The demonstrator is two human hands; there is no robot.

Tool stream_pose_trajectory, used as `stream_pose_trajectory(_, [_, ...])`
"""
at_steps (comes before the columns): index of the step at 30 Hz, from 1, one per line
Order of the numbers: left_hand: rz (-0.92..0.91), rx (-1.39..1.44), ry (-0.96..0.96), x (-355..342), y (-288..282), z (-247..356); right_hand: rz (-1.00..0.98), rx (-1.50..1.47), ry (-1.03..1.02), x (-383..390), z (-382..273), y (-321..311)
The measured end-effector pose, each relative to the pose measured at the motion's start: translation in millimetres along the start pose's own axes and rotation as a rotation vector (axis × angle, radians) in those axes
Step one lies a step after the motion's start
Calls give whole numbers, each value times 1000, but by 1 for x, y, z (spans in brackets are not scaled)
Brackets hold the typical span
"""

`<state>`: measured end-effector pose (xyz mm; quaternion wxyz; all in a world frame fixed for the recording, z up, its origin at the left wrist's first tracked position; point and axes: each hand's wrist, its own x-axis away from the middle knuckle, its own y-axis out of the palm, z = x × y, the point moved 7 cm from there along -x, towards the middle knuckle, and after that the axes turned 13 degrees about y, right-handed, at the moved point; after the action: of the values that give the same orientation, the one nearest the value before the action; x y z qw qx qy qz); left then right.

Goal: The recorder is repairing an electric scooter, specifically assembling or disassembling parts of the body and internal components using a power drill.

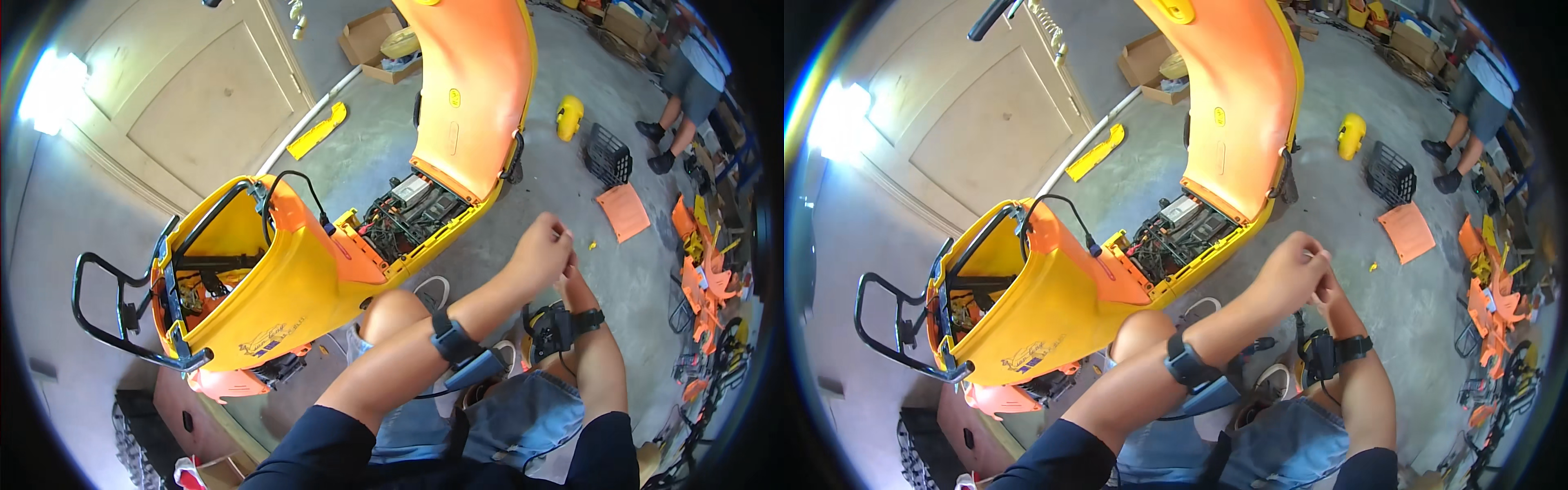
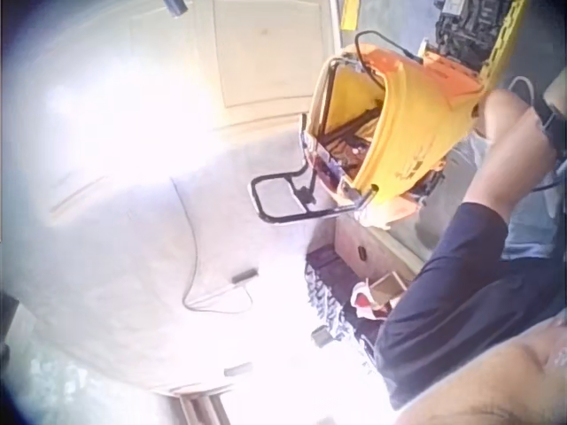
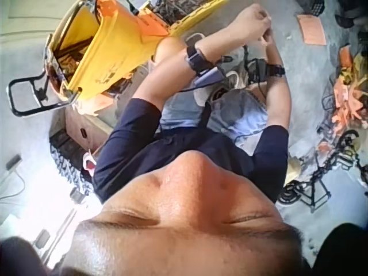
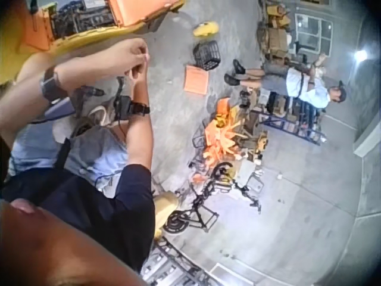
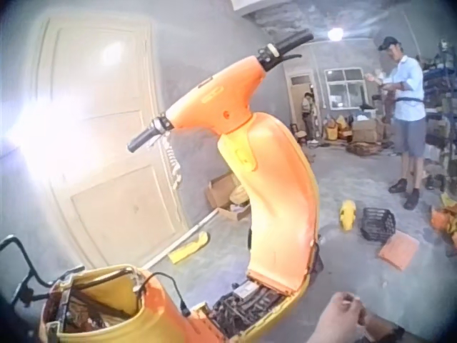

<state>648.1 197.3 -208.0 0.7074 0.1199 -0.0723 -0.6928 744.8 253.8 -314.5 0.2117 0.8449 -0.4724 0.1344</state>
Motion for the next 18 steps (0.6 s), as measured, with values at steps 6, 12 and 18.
stream_pose_trajectory(6, [251, 140, -27, -21, -12, 18, 208, 735, -17, -41, 98, -53])
stream_pose_trajectory(12, [287, 339, 9, -32, -32, 20, 39, 1383, 382, 4, 274, -51])
stream_pose_trajectory(18, [213, 220, -29, -17, -38, 40, -162, 1374, 408, -22, 278, 49])
